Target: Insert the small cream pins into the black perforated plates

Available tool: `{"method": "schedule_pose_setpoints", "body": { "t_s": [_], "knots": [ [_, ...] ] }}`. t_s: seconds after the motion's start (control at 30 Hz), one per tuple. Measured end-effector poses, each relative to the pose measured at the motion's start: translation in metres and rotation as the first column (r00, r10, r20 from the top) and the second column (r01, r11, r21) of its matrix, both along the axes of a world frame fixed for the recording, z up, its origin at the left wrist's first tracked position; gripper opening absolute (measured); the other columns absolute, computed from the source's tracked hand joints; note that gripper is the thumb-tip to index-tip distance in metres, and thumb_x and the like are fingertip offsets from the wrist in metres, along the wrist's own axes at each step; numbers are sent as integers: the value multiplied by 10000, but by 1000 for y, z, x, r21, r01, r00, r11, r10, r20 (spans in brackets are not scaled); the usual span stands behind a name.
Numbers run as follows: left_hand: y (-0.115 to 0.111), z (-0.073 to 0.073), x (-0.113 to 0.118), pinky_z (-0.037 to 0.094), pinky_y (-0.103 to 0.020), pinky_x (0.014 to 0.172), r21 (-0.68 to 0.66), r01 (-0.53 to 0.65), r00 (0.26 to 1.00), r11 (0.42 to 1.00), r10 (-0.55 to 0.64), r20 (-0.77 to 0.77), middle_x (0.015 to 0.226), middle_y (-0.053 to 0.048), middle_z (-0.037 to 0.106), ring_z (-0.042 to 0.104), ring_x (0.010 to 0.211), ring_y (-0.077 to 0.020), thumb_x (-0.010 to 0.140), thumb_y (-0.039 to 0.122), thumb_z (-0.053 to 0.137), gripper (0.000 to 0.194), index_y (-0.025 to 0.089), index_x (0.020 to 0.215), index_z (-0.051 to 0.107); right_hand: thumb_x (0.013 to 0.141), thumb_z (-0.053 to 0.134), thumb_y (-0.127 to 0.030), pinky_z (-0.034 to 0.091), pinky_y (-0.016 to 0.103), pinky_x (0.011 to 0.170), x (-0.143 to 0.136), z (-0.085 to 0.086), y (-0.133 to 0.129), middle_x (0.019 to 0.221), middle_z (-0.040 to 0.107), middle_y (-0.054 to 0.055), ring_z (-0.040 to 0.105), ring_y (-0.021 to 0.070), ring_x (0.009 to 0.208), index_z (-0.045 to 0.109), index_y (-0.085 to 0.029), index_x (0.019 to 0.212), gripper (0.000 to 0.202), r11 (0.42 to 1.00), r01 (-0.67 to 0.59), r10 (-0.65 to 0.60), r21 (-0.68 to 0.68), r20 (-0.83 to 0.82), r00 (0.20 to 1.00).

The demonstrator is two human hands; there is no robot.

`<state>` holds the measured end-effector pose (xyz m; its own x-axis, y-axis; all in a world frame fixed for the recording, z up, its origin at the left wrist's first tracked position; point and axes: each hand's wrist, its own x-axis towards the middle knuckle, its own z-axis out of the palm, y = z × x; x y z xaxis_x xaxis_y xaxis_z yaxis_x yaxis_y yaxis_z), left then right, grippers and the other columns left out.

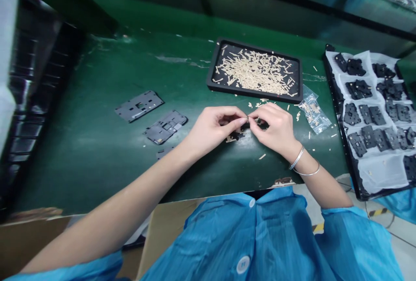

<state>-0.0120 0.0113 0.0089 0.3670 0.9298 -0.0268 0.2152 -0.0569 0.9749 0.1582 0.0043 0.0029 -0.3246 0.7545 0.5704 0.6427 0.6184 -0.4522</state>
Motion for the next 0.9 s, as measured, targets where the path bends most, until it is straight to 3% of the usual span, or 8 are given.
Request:
{"method": "schedule_pose_setpoints", "body": {
  "t_s": [0.17,0.23,0.33,0.43,0.53,0.67,0.9],
  "knots": [
    [1,0,-1,310,-216,467,-160,-12,981,987,43,191,535,24,542,416,478,-75,747,276,653,142,138,719,678,812,582,-134,461,293,581,13,-1,9,629,664,6,587,153,585,646,-206,688,157,977,205,-208,59,47,977],
    [2,-2,-1,280,-214,446,-224,-30,963,974,88,254,519,26,537,383,452,-64,733,306,681,168,140,751,702,791,545,-81,478,312,613,18,0,12,739,704,23,614,174,656,679,-213,792,188,964,259,-263,61,76,962],
    [2,-5,-1,258,-210,439,-284,-41,940,958,133,315,524,23,536,378,459,-59,701,331,718,200,141,763,722,814,564,-100,517,340,668,19,4,12,926,737,63,651,200,775,701,-206,944,217,976,215,-216,35,45,975],
    [2,-5,1,253,-208,437,-306,-47,928,951,155,339,529,23,532,376,466,-56,675,339,739,219,134,750,722,855,635,-217,536,343,673,11,6,7,845,742,62,661,189,730,713,-198,873,82,996,91,-90,18,-31,995],
    [2,-4,1,257,-207,438,-295,-40,934,955,141,328,527,21,535,371,463,-54,688,330,724,210,125,736,713,869,630,-212,535,339,662,3,4,1,793,737,45,669,184,734,705,-217,822,89,997,23,-19,76,-57,998],
    [2,-2,1,275,-204,441,-253,-44,958,966,113,265,526,20,537,384,465,-59,711,315,693,189,125,708,694,862,625,-170,532,348,660,-1,2,-2,779,730,39,667,188,737,694,-226,805,105,991,14,-4,132,-74,997],
    [1,1,-1,309,-216,461,-189,-22,980,982,59,191,529,23,526,410,471,-78,747,312,646,177,140,725,678,851,631,-206,485,285,560,-3,5,-4,740,708,21,597,148,633,670,-212,779,82,997,63,-67,-41,-94,993]
  ]
}}
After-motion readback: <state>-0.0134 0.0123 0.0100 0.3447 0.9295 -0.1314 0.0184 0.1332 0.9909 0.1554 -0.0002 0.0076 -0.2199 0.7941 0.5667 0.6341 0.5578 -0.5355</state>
